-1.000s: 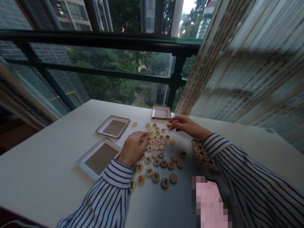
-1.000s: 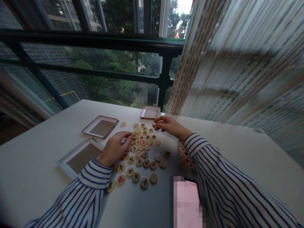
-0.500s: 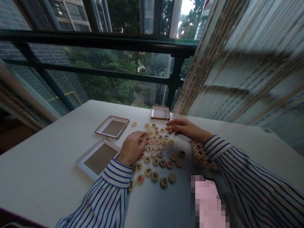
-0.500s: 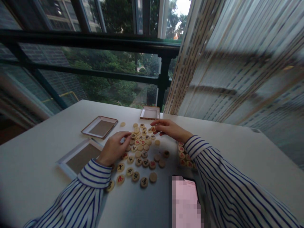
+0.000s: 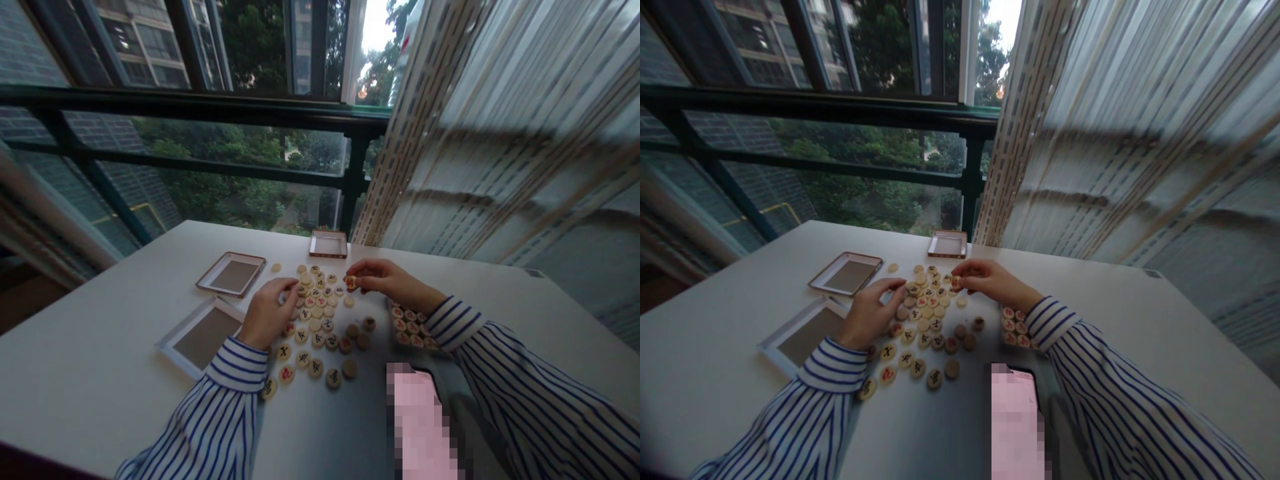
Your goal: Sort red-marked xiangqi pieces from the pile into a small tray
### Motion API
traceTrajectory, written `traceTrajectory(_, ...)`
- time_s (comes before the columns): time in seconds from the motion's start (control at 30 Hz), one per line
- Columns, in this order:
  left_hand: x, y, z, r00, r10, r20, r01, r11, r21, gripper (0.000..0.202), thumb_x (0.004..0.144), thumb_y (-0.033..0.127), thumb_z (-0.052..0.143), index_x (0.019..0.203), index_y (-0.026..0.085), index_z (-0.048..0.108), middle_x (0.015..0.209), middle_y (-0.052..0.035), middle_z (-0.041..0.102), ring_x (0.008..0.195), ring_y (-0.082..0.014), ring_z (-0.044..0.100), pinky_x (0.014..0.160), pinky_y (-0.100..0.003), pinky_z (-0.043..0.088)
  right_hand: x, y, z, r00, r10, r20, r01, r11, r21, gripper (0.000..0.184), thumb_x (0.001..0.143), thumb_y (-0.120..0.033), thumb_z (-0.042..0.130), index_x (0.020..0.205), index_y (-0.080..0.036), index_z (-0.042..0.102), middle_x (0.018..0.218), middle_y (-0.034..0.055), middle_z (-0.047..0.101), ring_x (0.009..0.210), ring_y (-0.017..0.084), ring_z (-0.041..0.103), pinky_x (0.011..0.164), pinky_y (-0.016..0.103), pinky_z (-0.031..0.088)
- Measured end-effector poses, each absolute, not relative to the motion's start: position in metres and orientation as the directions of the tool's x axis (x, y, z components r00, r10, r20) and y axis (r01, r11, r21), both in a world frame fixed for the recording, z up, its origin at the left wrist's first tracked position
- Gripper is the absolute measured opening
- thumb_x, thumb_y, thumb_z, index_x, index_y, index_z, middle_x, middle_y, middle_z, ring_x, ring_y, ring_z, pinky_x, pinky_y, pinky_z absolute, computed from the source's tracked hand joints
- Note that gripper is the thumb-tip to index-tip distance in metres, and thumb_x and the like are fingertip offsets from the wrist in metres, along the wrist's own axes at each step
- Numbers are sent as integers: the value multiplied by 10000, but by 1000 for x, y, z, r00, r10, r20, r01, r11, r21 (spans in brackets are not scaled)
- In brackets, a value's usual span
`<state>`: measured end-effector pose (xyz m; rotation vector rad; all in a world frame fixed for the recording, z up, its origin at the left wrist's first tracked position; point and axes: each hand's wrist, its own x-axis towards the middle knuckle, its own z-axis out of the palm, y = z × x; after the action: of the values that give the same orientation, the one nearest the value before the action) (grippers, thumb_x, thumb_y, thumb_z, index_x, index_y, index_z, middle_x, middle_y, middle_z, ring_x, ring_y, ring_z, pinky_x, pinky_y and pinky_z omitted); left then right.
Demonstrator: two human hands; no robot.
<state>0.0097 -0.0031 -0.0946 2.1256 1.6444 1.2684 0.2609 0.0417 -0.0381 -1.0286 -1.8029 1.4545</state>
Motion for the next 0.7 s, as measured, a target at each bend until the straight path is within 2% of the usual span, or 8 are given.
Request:
traceTrajectory(0.17, 22, -12, -80, 18, 875, 483, 656, -375, 655, 248, 828, 305, 501, 979, 164, 638, 964, -55, 681, 885, -171, 621, 792, -287, 481, 267, 27, -36, -509, 861, 24, 158, 120, -980, 202, 705, -251, 674, 885, -170, 634, 863, 29, 676, 759, 114, 616, 671, 251, 461)
traceTrajectory(0.43, 50, -31, -49, 141, 876, 462, 625, -440, 644, 251, 822, 314, 522, 986, 170, 646, 950, -48, 688, 858, -159, 629, 789, -271, 483, 280, 14, -42, -482, 873, 78, 105, 146, -984, 198, 711, -263, 676, 886, -181, 633, 843, 20, 676, 772, 112, 608, 675, 252, 449)
traceTrajectory(0.7, 59, -38, -35, 134, 898, 419, 594, -412, 691, 261, 804, 331, 547, 975, 167, 657, 931, -47, 692, 855, -161, 630, 806, -283, 479, 292, 2, -35, -448, 886, 120, 129, 197, -972, 214, 739, -285, 646, 918, -171, 618, 863, 38, 676, 808, 133, 615, 690, 273, 449)
